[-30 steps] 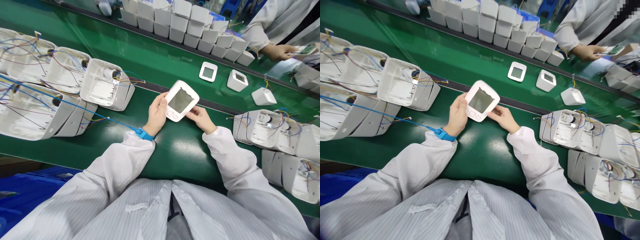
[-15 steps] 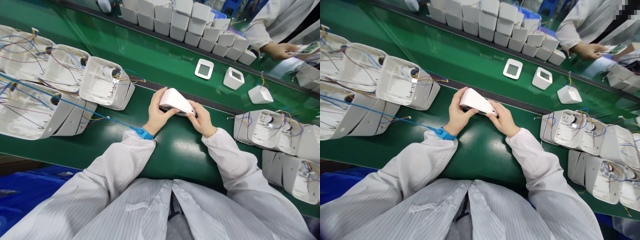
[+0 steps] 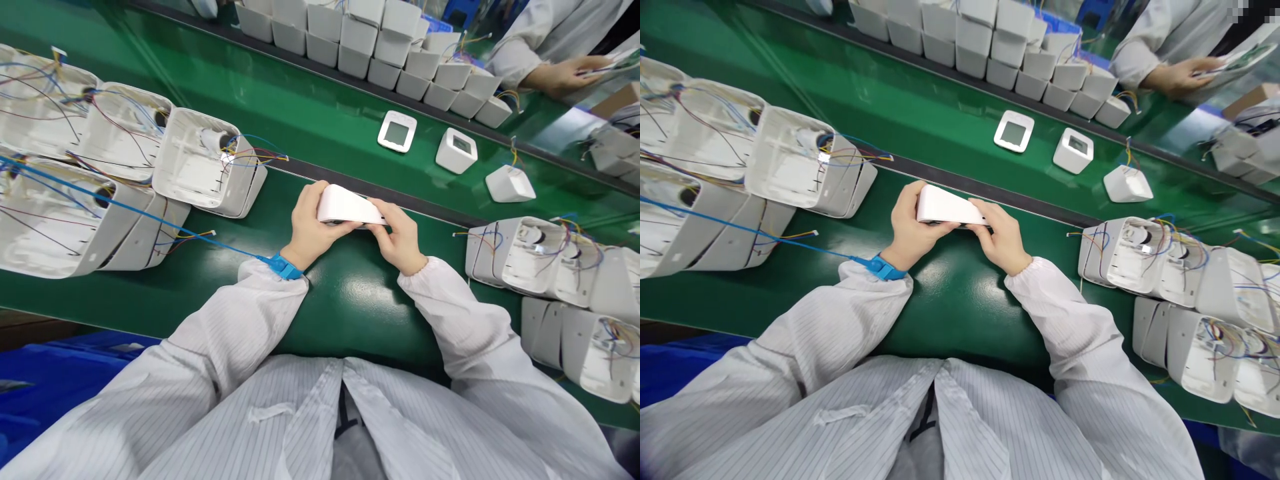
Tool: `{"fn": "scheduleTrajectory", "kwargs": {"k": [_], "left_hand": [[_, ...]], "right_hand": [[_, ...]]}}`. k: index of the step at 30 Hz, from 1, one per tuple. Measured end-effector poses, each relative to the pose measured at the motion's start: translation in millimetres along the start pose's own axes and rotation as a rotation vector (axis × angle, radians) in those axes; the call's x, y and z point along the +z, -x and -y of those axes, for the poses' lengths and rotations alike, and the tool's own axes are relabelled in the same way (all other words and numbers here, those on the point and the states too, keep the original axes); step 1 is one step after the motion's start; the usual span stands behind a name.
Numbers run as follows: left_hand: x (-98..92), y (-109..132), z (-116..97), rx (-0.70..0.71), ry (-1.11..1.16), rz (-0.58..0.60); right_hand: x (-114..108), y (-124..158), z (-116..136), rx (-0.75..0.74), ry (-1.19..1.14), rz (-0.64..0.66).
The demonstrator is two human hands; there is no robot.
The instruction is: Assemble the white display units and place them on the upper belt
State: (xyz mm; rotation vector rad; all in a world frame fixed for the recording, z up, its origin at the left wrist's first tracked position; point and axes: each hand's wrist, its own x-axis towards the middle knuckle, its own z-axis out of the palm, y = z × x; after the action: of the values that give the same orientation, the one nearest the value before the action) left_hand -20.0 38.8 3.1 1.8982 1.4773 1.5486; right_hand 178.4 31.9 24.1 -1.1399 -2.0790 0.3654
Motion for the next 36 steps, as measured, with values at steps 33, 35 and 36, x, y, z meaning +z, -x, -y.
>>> {"fn": "scheduleTrajectory", "kwargs": {"k": [33,35,36], "left_hand": [[18.7,5.2,-2.9,0.120,0.294,0.243],[18.0,4.4,-2.6,0.105,0.283,0.257],[17.8,4.2,-2.7,0.094,0.280,0.266]], "right_hand": [[70.2,-187.8,-109.7,0.412,0.508,0.274],[70.5,-184.3,-107.6,0.402,0.541,0.281],[70.3,-180.8,-105.5,0.366,0.553,0.262]]}}
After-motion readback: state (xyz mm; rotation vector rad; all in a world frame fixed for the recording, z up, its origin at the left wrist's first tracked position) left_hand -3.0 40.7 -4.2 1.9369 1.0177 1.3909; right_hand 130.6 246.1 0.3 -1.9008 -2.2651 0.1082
